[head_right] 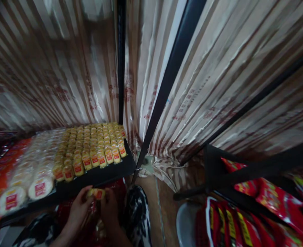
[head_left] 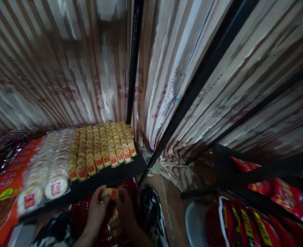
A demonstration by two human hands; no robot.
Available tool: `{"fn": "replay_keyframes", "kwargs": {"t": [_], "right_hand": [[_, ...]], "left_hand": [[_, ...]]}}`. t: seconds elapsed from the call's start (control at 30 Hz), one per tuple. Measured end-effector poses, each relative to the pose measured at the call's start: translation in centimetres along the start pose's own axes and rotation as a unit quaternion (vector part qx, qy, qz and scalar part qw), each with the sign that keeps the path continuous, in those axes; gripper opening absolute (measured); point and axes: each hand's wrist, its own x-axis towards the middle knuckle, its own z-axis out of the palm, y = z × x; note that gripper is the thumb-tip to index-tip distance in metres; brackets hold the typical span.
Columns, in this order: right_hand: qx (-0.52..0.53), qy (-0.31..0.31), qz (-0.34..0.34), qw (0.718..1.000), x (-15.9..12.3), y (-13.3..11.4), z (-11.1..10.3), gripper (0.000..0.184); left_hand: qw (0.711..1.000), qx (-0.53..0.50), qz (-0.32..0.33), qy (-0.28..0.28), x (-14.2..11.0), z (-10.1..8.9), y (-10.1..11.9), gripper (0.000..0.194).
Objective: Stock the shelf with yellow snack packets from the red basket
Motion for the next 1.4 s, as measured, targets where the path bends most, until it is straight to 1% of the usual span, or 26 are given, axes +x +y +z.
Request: {"fn": "replay_keyframes", "kwargs": {"t": [0.13,0.2,0.33,0.47,0.53,0.6,0.73,0.83,0.9,0.97,1.1,1.27,1.4], "right_hand": [[0.033,0.022,-0.064,0.997,1.5,-2.2,-1.0,0.032],[0.034,0.028,-0.086,0.995,2.6,-3.7,-1.7,0.033],[0.013,0.039,-0.128,0.991,5.4,-7.1,-3.0,0.032],[-0.050,0.075,-0.183,0.979,8.5,-9.7,-4.2,0.033],[-0.077,0.101,-0.194,0.973,10.4,-10.2,-4.6,0.036],[-0.095,0.119,-0.188,0.970,12.4,-10.4,-4.7,0.042],[-0.130,0.099,-0.170,0.972,15.9,-10.2,-4.0,0.052],[-0.152,0.081,-0.173,0.970,17.2,-10.0,-3.1,0.055],[-0.163,0.079,-0.182,0.966,17.5,-9.8,-2.5,0.054],[-0.174,0.088,-0.186,0.963,17.5,-9.6,-2.0,0.052],[-0.200,0.102,-0.193,0.955,17.5,-9.0,-1.7,0.051],[-0.204,0.111,-0.195,0.953,17.5,-8.9,-1.7,0.049],[-0.200,0.108,-0.188,0.956,17.5,-9.1,-1.8,0.049]], "left_hand": [[0.998,-0.007,0.055,-0.030,1.0,0.7,4.7,0.050],[0.996,-0.005,0.075,-0.044,1.9,1.3,6.8,0.049],[0.987,0.017,0.147,-0.056,4.5,2.9,10.5,0.042],[0.979,0.054,0.185,-0.064,7.6,4.6,13.7,0.041],[0.972,0.082,0.214,-0.057,9.0,5.4,15.5,0.040],[0.962,0.108,0.246,-0.048,10.3,6.2,17.5,0.040],[0.951,0.141,0.271,-0.048,12.6,8.2,21.3,0.041],[0.934,0.179,0.305,-0.054,14.2,10.0,23.2,0.041],[0.920,0.207,0.328,-0.059,15.1,11.2,23.9,0.040],[0.911,0.229,0.337,-0.067,16.0,12.3,24.1,0.039],[0.884,0.281,0.364,-0.089,17.5,13.9,23.4,0.039],[0.857,0.324,0.381,-0.124,19.0,15.1,21.9,0.039],[0.830,0.360,0.399,-0.150,19.4,15.7,21.4,0.040]]}}
